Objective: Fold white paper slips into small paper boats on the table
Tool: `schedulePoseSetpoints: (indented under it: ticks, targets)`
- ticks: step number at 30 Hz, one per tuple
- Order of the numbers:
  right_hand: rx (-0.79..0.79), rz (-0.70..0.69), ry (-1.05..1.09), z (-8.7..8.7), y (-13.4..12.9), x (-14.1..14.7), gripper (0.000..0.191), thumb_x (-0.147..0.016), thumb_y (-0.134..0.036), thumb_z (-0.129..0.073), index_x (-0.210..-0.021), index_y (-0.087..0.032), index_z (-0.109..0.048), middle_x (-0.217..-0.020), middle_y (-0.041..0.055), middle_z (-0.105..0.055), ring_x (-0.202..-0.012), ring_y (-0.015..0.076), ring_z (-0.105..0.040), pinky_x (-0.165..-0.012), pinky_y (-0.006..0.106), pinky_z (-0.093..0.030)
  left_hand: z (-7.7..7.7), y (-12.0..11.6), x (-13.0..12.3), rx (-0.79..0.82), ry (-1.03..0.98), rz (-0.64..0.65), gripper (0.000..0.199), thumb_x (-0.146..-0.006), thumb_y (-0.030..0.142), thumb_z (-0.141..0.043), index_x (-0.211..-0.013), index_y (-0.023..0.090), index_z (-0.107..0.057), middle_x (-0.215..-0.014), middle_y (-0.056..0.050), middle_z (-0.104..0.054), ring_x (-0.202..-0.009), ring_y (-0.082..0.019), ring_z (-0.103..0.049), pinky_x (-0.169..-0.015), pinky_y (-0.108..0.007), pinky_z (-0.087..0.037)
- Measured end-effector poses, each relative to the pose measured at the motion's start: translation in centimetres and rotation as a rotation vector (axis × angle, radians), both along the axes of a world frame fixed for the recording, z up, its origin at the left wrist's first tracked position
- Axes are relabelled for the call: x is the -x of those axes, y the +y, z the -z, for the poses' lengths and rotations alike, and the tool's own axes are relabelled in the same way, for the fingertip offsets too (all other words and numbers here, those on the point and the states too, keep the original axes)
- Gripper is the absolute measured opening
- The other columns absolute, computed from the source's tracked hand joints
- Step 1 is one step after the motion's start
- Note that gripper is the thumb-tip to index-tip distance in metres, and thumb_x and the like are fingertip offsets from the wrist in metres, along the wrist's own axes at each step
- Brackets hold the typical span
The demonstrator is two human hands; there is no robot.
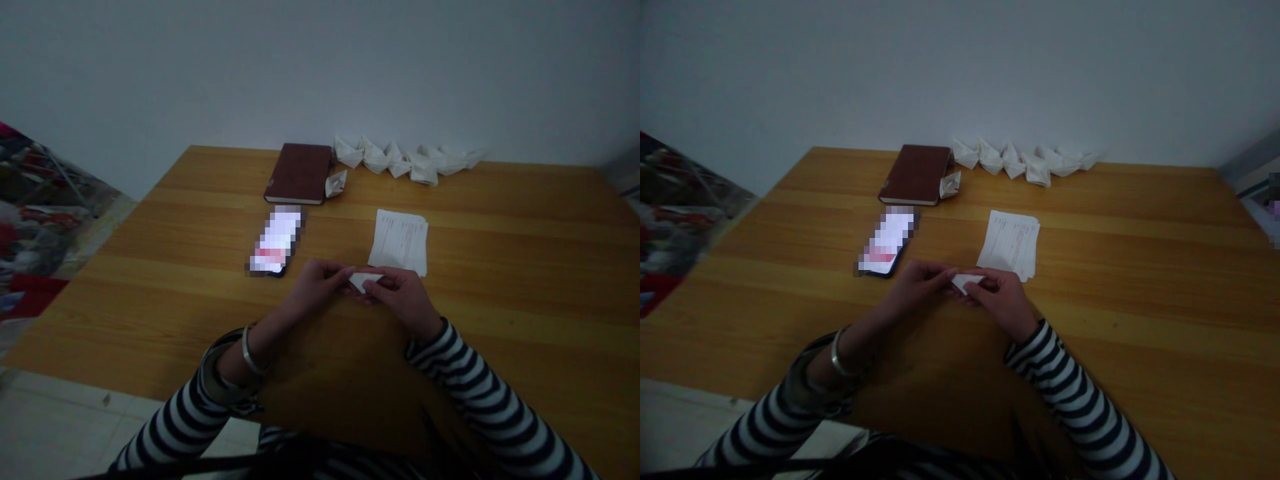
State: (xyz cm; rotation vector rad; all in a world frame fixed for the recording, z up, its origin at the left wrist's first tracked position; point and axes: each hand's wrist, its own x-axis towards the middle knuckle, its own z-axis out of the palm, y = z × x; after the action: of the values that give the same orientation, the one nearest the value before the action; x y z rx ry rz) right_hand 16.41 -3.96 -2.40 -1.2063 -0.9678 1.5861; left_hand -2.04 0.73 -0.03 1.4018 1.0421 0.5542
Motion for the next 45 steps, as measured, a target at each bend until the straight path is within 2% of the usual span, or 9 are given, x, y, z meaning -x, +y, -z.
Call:
schedulePoseSetpoints:
  ticks: [6,13,17,25,29,33,39,45]
  targets:
    - [-0.025,-0.019,-0.016,-0.3,0.0,0.0,0.037,-0.071,-0.034,-0.081,-0.103,-0.016,-0.074,-0.077,0.0063,-0.078,-0.066,0.016,-0.073,-0.065,0.031,-0.063,0.1,0.1,0.0,0.025,-0.008,-0.012,0.026,-0.09,0.03,-0.06,-0.081,0.011,-0.075,-0.071,-0.006,-0.075,-0.061,-0.011,-0.065,-0.059,-0.02,-0.049]
    - [-0.012,0.045,-0.042,-0.9,0.1,-0.1,0.038,-0.078,-0.048,-0.072,-0.099,-0.016,-0.076,-0.069,0.004,-0.074,-0.063,0.0166,-0.072,-0.062,0.031,-0.063,0.6,0.2,0.1,-0.004,-0.03,-0.001,0.027,-0.09,0.032,-0.059,-0.083,0.011,-0.075,-0.074,-0.007,-0.076,-0.066,-0.014,-0.069,-0.064,-0.022,-0.053]
    - [0.008,0.04,-0.026,-0.9,0.0,-0.3,0.043,-0.083,-0.054,-0.065,-0.103,-0.017,-0.076,-0.072,0.0065,-0.075,-0.063,0.0178,-0.073,-0.059,0.03,-0.062,0.7,0.3,0.2,-0.023,0.013,-0.008,0.028,-0.09,0.033,-0.06,-0.086,0.011,-0.075,-0.076,-0.009,-0.076,-0.067,-0.015,-0.069,-0.064,-0.023,-0.054]
    - [0.027,-0.003,-0.018,-0.6,0.3,-0.8,0.037,-0.081,-0.047,-0.07,-0.103,-0.018,-0.076,-0.08,0.0075,-0.077,-0.068,0.0162,-0.074,-0.071,0.034,-0.063,0.7,0.4,0.4,-0.082,0.064,0.006,0.027,-0.091,0.032,-0.059,-0.089,0.012,-0.076,-0.079,-0.009,-0.077,-0.067,-0.013,-0.068,-0.064,-0.023,-0.053]
    - [0.01,0.021,-0.029,-0.4,0.4,-0.8,0.033,-0.08,-0.044,-0.072,-0.099,-0.017,-0.076,-0.077,0.0065,-0.077,-0.066,0.0154,-0.073,-0.066,0.031,-0.063,1.0,0.4,0.4,-0.062,0.066,0.011,0.028,-0.091,0.033,-0.058,-0.088,0.011,-0.076,-0.078,-0.009,-0.077,-0.065,-0.013,-0.068,-0.061,-0.022,-0.052]
    - [-0.006,0.06,-0.053,-0.4,0.4,-0.5,0.033,-0.077,-0.043,-0.075,-0.096,-0.017,-0.076,-0.073,0.0054,-0.076,-0.065,0.0152,-0.073,-0.063,0.029,-0.063,1.2,0.4,0.4,-0.11,0.102,0.014,0.029,-0.09,0.035,-0.058,-0.087,0.012,-0.076,-0.077,-0.008,-0.077,-0.066,-0.014,-0.069,-0.061,-0.023,-0.052]
    - [-0.015,0.083,-0.098,-0.1,0.3,-0.2,0.031,-0.073,-0.038,-0.078,-0.094,-0.015,-0.077,-0.069,0.0048,-0.075,-0.059,0.0135,-0.07,-0.06,0.028,-0.062,0.9,0.3,0.2,-0.082,0.072,0.021,0.03,-0.091,0.035,-0.058,-0.083,0.012,-0.076,-0.076,-0.008,-0.077,-0.063,-0.012,-0.067,-0.06,-0.021,-0.05]
    - [-0.011,0.082,-0.099,-0.2,0.2,-0.1,0.034,-0.07,-0.039,-0.08,-0.094,-0.015,-0.077,-0.07,0.0056,-0.076,-0.059,0.0149,-0.071,-0.059,0.028,-0.062,0.9,0.2,0.1,-0.068,0.077,-0.032,0.024,-0.08,0.036,-0.072,-0.085,0.012,-0.078,-0.075,-0.007,-0.076,-0.063,-0.013,-0.066,-0.057,-0.021,-0.049]
